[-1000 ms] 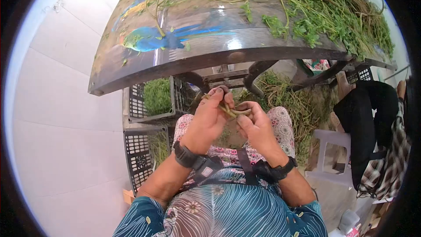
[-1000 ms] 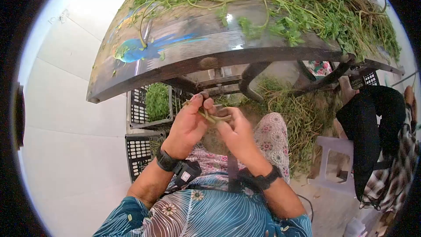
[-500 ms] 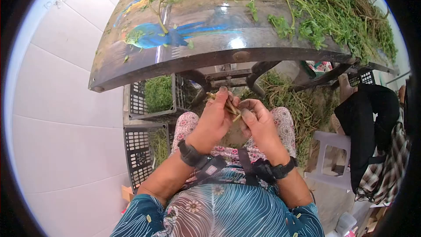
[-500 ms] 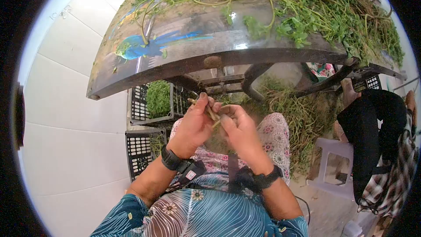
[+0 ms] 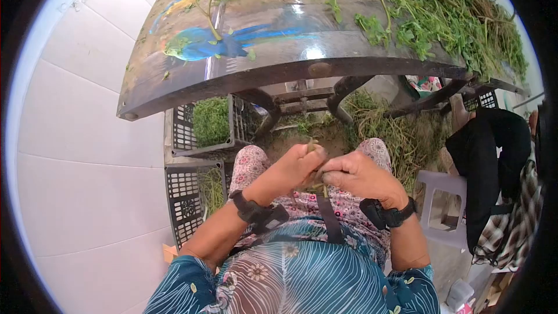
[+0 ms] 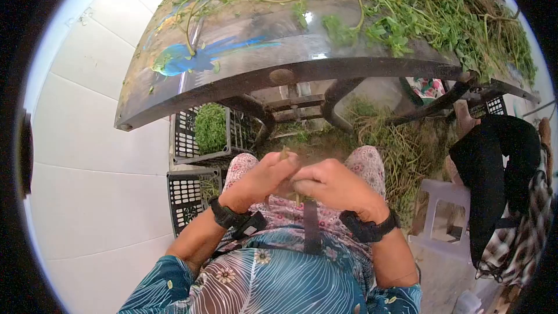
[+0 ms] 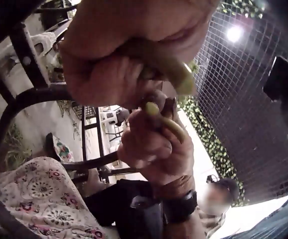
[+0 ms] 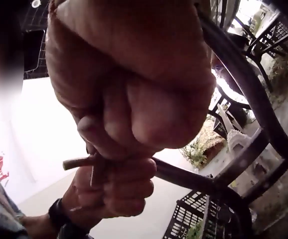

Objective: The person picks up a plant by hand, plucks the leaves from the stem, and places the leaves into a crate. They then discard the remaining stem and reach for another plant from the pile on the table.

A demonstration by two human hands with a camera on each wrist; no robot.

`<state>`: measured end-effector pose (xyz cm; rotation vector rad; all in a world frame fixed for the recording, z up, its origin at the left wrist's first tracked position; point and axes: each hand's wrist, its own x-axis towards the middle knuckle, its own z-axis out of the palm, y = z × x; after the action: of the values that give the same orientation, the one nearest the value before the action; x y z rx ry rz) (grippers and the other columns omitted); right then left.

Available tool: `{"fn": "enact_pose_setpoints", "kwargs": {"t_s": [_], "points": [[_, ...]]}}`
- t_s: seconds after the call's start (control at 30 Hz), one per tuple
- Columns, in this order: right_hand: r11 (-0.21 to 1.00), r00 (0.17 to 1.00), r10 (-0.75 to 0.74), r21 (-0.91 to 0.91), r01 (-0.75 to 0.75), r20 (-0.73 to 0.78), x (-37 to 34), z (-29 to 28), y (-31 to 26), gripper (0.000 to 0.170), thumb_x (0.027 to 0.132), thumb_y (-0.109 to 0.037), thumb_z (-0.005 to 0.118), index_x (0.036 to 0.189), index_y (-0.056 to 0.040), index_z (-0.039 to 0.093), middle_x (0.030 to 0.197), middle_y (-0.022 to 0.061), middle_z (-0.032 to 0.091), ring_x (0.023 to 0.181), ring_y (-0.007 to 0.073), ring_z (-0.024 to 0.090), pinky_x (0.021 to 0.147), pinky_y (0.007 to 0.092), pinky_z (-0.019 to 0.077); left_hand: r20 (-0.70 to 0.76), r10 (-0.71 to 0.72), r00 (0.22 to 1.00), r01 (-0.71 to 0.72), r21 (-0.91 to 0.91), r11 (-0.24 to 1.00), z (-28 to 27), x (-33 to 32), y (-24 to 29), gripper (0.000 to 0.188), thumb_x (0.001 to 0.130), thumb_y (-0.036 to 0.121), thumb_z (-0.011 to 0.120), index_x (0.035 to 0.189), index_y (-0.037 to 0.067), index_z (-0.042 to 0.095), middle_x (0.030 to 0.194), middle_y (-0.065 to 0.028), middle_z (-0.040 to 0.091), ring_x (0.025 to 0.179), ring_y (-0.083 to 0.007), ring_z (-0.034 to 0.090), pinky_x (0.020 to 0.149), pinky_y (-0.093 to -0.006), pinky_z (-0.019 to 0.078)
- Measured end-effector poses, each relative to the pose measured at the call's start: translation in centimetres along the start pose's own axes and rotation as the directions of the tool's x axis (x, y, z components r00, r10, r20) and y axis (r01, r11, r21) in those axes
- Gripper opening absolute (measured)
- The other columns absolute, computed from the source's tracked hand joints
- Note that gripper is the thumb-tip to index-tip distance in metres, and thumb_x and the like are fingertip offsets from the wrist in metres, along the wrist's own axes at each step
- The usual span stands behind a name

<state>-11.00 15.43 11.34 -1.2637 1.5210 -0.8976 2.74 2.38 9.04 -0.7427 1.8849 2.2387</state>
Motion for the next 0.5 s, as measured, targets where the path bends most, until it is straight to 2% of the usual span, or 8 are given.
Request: {"fn": "enact_pose_setpoints", "kwargs": {"t_s": [0.07, 0.17, 0.23, 0.3, 0.33, 0.4, 0.43, 0.5], "points": [[0.998, 0.996, 0.008, 0.066, -0.003, -0.084, 0.0, -0.4, -0.1, 0.022, 0.08, -0.015, 0.053, 0.091, 0.0028, 0.06, 0.07, 0.0121, 0.06, 0.065, 0.019, 0.058, 0.06, 0.0317, 0.0453, 0.107, -0.077, 0.991, 0.103, -0.266, 0.958, -0.8, -0.1, -0.7, 0.024, 0.093, 0.026, 0.042, 0.077, 0.01, 0.051, 0.063, 0.0046, 0.044, 0.058, -0.0062, 0.042, 0.048, -0.0238, 0.0333], [0.82, 0.947, 0.275, 0.555, -0.14, -0.168, -1.0, -2.3, 1.0, 0.023, 0.08, -0.015, 0.053, 0.091, 0.0028, 0.06, 0.074, 0.0123, 0.062, 0.067, 0.0191, 0.059, 0.063, 0.0304, 0.0462, 0.319, -0.035, 0.947, 0.257, -0.688, 0.679, -2.5, 0.4, -2.5, 0.022, 0.094, 0.026, 0.041, 0.085, 0.01, 0.053, 0.069, 0.0013, 0.05, 0.061, -0.0108, 0.047, 0.05, -0.0247, 0.0364], [0.945, 0.974, 0.176, 0.302, -0.127, -0.143, -0.5, -1.9, -0.3, 0.024, 0.079, -0.016, 0.053, 0.093, 0.0025, 0.06, 0.076, 0.012, 0.062, 0.069, 0.0178, 0.058, 0.064, 0.0301, 0.0463, 0.374, 0.08, 0.924, 0.304, -0.845, 0.441, -3.7, 2.0, -4.3, 0.023, 0.094, 0.027, 0.04, 0.091, 0.01, 0.054, 0.075, -0.0022, 0.056, 0.066, -0.016, 0.054, 0.053, -0.027, 0.0435], [0.996, 0.995, 0.055, 0.079, -0.049, -0.079, 0.5, -0.8, -1.2, 0.026, 0.079, -0.016, 0.054, 0.097, 0.0019, 0.058, 0.081, 0.0129, 0.061, 0.074, 0.016, 0.058, 0.066, 0.0301, 0.0461, 0.239, -0.131, 0.962, 0.27, -0.904, 0.332, -3.1, 2.4, -4.5, 0.025, 0.094, 0.028, 0.04, 0.096, 0.007, 0.054, 0.084, -0.0069, 0.059, 0.073, -0.0207, 0.057, 0.06, -0.0307, 0.0488], [0.996, 0.996, 0.045, 0.074, -0.04, -0.078, 1.0, -0.2, -1.4, 0.027, 0.078, -0.016, 0.054, 0.098, 0.0019, 0.058, 0.082, 0.0133, 0.061, 0.075, 0.0159, 0.058, 0.066, 0.0304, 0.0461, 0.177, -0.239, 0.955, 0.242, -0.929, 0.281, -2.7, 2.6, -4.3, 0.026, 0.095, 0.028, 0.04, 0.098, 0.006, 0.054, 0.088, -0.0093, 0.06, 0.077, -0.023, 0.059, 0.064, -0.0325, 0.0515], [0.998, 0.997, 0.021, 0.064, -0.016, -0.069, 1.8, 0.5, -1.7, 0.029, 0.078, -0.016, 0.054, 0.101, 0.0019, 0.057, 0.083, 0.0141, 0.062, 0.076, 0.0158, 0.058, 0.066, 0.0308, 0.046, 0.178, -0.19, 0.966, 0.239, -0.896, 0.373, -1.9, 2.5, -3.5, 0.029, 0.095, 0.029, 0.039, 0.102, 0.003, 0.052, 0.093, -0.0116, 0.06, 0.082, -0.0262, 0.06, 0.069, -0.0362, 0.0529], [0.986, 0.99, -0.02, 0.161, 0.042, -0.137, 2.1, 0.8, -0.9, 0.033, 0.079, -0.017, 0.054, 0.105, 0.002, 0.054, 0.083, 0.0149, 0.062, 0.075, 0.0161, 0.058, 0.066, 0.03, 0.0457, 0.176, -0.166, 0.97, 0.231, -0.878, 0.418, -1.7, 2.3, -3.2, 0.031, 0.095, 0.029, 0.039, 0.104, 0.002, 0.051, 0.095, -0.0127, 0.06, 0.085, -0.0277, 0.06, 0.072, -0.038, 0.0535], [0.991, 0.965, 0.112, 0.097, -0.091, -0.239, 2.2, 0.2, -1.3, 0.034, 0.079, -0.017, 0.054, 0.108, 0.0016, 0.053, 0.082, 0.0144, 0.061, 0.075, 0.0153, 0.058, 0.065, 0.0289, 0.0453, 0.18, -0.178, 0.967, 0.244, -0.853, 0.462, -2.0, 1.9, -2.8, 0.033, 0.096, 0.03, 0.035, 0.102, 0.001, 0.051, 0.093, -0.0125, 0.06, 0.078, -0.0234, 0.06, 0.065, -0.0361, 0.0536]]}}
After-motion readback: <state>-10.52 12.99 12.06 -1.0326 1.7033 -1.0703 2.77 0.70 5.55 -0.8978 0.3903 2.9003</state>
